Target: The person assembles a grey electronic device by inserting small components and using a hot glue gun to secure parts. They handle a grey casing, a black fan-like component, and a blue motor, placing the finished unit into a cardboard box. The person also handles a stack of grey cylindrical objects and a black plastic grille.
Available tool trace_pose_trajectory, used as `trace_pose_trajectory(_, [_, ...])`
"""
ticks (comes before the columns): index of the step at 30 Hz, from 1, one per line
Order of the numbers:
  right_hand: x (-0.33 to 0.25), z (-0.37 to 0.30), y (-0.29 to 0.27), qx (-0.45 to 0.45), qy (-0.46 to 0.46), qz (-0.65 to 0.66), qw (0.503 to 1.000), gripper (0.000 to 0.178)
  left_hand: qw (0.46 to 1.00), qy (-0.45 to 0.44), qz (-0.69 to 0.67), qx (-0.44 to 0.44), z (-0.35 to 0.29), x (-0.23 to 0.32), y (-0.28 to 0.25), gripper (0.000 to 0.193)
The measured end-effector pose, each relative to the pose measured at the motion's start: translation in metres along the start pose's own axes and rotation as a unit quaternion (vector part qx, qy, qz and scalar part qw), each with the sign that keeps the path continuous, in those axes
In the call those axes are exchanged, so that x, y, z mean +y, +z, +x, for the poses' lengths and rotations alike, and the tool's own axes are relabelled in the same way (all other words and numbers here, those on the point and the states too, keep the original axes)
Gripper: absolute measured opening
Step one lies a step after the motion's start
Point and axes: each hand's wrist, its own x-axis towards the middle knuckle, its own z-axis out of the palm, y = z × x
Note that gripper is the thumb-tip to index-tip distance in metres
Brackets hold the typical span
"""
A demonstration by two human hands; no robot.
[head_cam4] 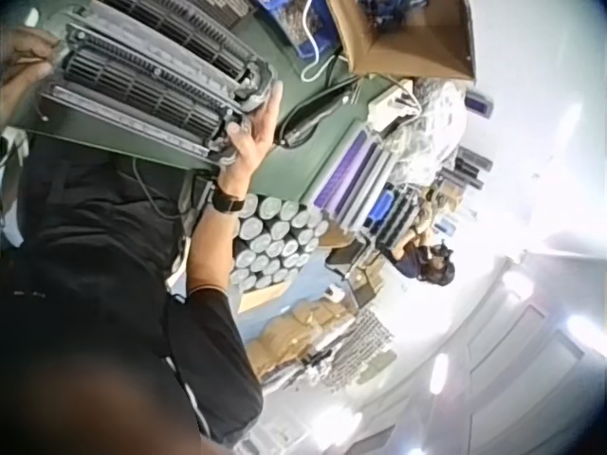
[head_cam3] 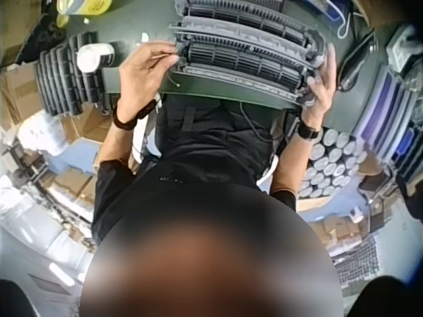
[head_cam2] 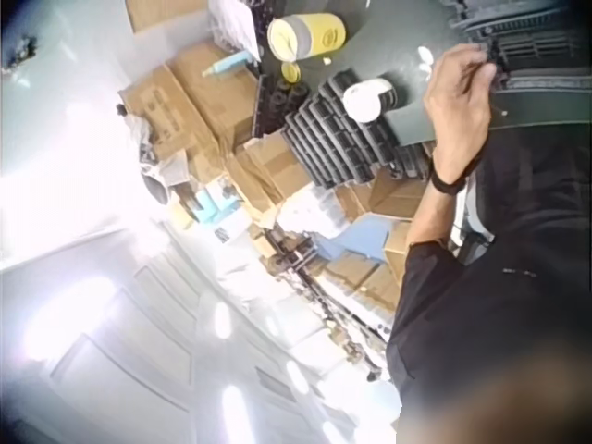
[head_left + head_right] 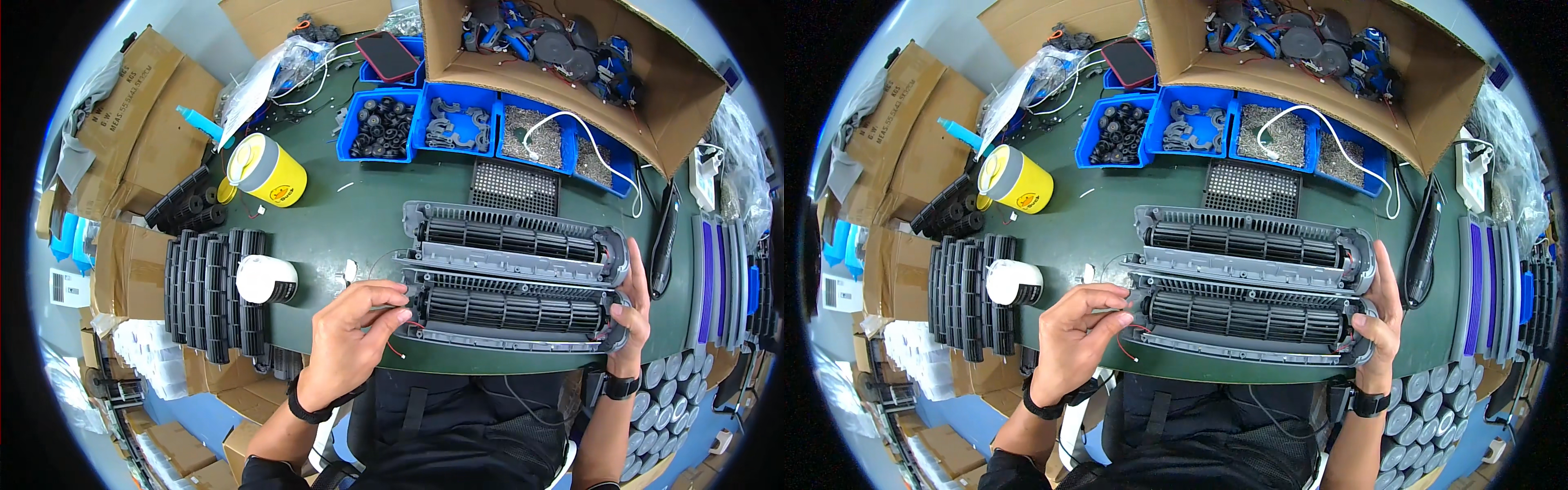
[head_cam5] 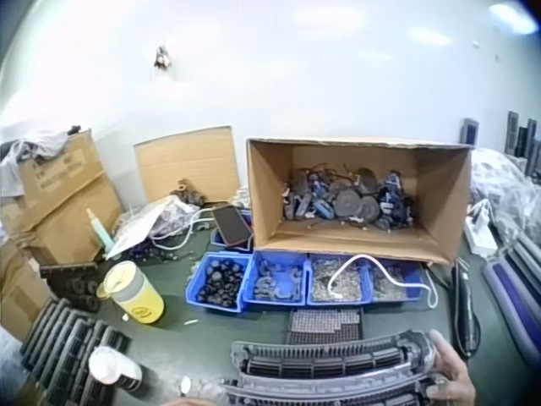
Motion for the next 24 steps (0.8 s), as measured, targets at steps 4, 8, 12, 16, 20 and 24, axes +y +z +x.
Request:
trace_pose_trajectory(4, [0.000,0.000,-0.001,-0.004,0.001,0.001,1.000,0.112,0.999,0.007,0.036,-0.022,0.003,0.000,0.003,0.020])
trace_pose_trajectory(8, [0.003,0.001,-0.004,-0.003,-0.003,0.002,1.000,0.112,0.998,0.023,0.063,0.003,0.006,-0.001,0.009,0.018])
trace_pose_trajectory(12, [0.002,0.001,-0.002,-0.002,-0.003,-0.005,1.000,0.112,0.990,0.082,0.115,0.025,0.011,-0.006,0.012,0.015])
trace_pose_trajectory(16, [0.002,0.000,-0.005,-0.005,-0.002,-0.013,1.000,0.112,0.985,0.098,0.137,0.036,0.011,-0.009,0.015,0.018])
trace_pose_trajectory(20, [0.002,0.000,-0.004,-0.009,0.002,-0.014,1.000,0.112,0.970,0.153,0.187,0.040,0.013,-0.016,0.016,0.021])
trace_pose_trajectory(24, [0.000,-0.001,-0.001,-0.008,0.006,-0.013,1.000,0.112,0.955,0.183,0.235,0.015,0.016,-0.016,0.013,0.030])
